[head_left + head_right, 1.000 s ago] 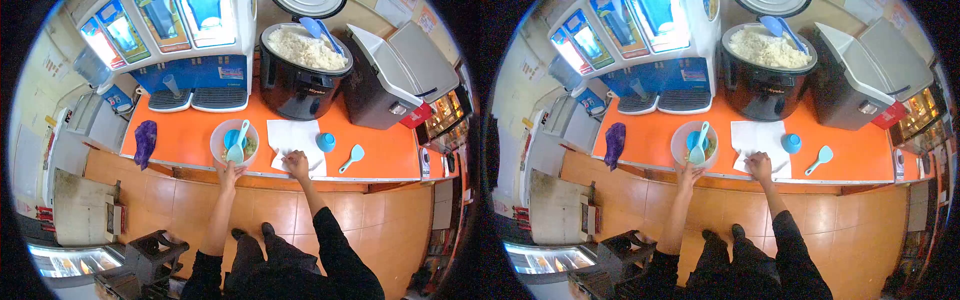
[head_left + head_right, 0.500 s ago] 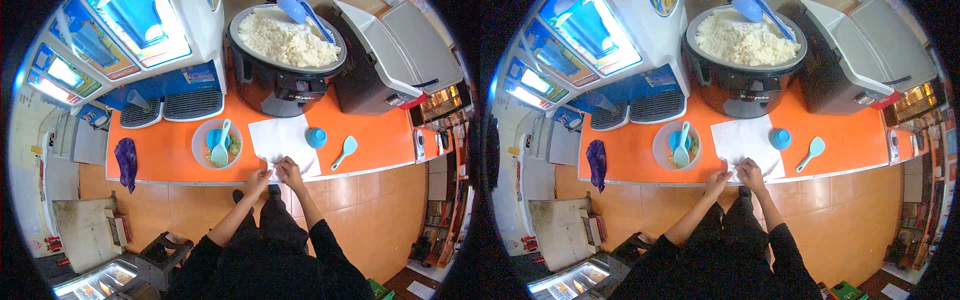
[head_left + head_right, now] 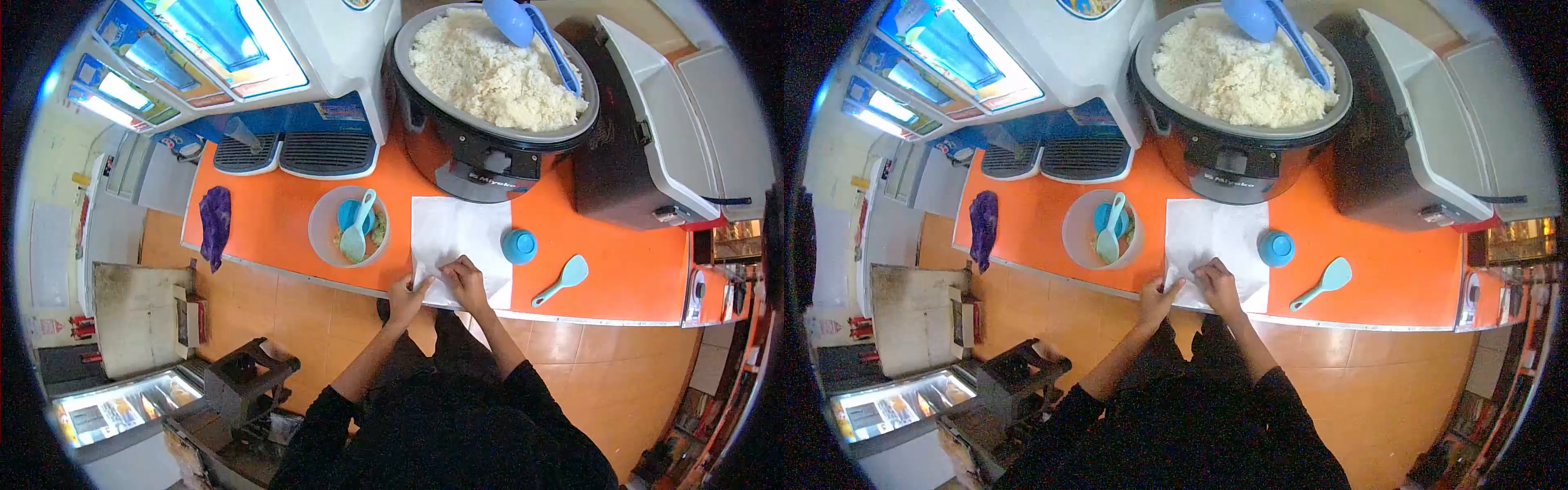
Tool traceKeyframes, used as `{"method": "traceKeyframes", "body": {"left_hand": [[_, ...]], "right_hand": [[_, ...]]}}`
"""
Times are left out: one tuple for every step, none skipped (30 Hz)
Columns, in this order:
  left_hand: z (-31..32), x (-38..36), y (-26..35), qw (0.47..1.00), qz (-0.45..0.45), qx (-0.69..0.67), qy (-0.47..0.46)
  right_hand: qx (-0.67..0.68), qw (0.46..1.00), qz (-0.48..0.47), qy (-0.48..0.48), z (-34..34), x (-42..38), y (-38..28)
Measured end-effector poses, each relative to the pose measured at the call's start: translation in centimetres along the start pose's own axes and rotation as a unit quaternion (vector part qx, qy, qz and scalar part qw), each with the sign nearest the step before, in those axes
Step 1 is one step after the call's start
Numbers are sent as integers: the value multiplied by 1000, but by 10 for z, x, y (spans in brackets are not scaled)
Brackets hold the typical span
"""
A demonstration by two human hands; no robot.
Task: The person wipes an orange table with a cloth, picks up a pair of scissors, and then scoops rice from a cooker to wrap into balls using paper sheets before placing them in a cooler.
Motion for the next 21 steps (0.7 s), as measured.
{"method": "traceKeyframes", "body": {"left_hand": [[-1, -3, -1, 999, -9, -37, 2], [-1, -6, -4, 997, -18, -74, 5], [-3, -8, -6, 997, -20, -73, 11], [-4, -8, -10, 995, -35, -95, 11], [-4, -9, -10, 992, -50, -118, 10], [-5, -11, -8, 992, -50, -119, 14], [-4, -14, -5, 988, -45, -146, 9], [-1, -16, -7, 984, -41, -173, 5], [0, -18, -14, 984, -41, -174, 10], [-1, -19, -19, 986, -33, -160, 17], [-4, -19, -18, 989, -25, -146, 24], [-6, -18, -19, 988, -26, -147, 30], [-5, -19, -24, 990, -46, -134, 25], [-5, -21, -25, 990, -68, -121, 19], [-6, -23, -24, 990, -72, -122, 18], [-7, -23, -24, 989, -90, -112, 25], [-7, -21, -30, 989, -106, -101, 32], [-5, -20, -35, 989, -103, -103, 31], [-7, -17, -34, 991, -74, -99, 42], [-10, -17, -27, 993, -47, -95, 53], [-11, -18, -26, 993, -47, -95, 53]], "right_hand": [[2, 1000, -3, -8, -3, 1, -3], [34, 999, -8, -38, -2, 1, -8], [67, 995, -12, -67, 0, 0, -15], [69, 995, -15, -71, 2, -1, -21], [64, 994, -43, -74, 4, -4, -30], [58, 993, -71, -75, 5, -7, -38], [59, 992, -73, -79, 9, -9, -36], [45, 994, -64, -79, 15, -9, -29], [32, 995, -55, -80, 19, -10, -23], [33, 994, -59, -85, 20, -12, -19], [39, 993, -60, -98, 22, -12, -19], [44, 991, -59, -111, 24, -12, -18], [44, 991, -60, -115, 25, -11, -16], [43, 991, -68, -108, 23, -10, -14], [43, 991, -74, -99, 21, -12, -13], [42, 991, -72, -100, 20, -15, -11], [57, 994, -48, -75, 15, -14, -7], [71, 996, -26, -49, 9, -11, -4], [70, 996, -28, -47, 7, -9, -5], [79, 997, 4, -22, 2, -8, -1], [89, 995, 36, 3, -3, -9, 3]]}}
Point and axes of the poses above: each hand's wrist, its own x-axis towards the middle knuckle, its own z-axis out of the palm, y = z × x, the point moved 9 cm from there along x, towards the middle knuckle, and after that the axes turned 3 degrees about x, right-handed, at the moved point
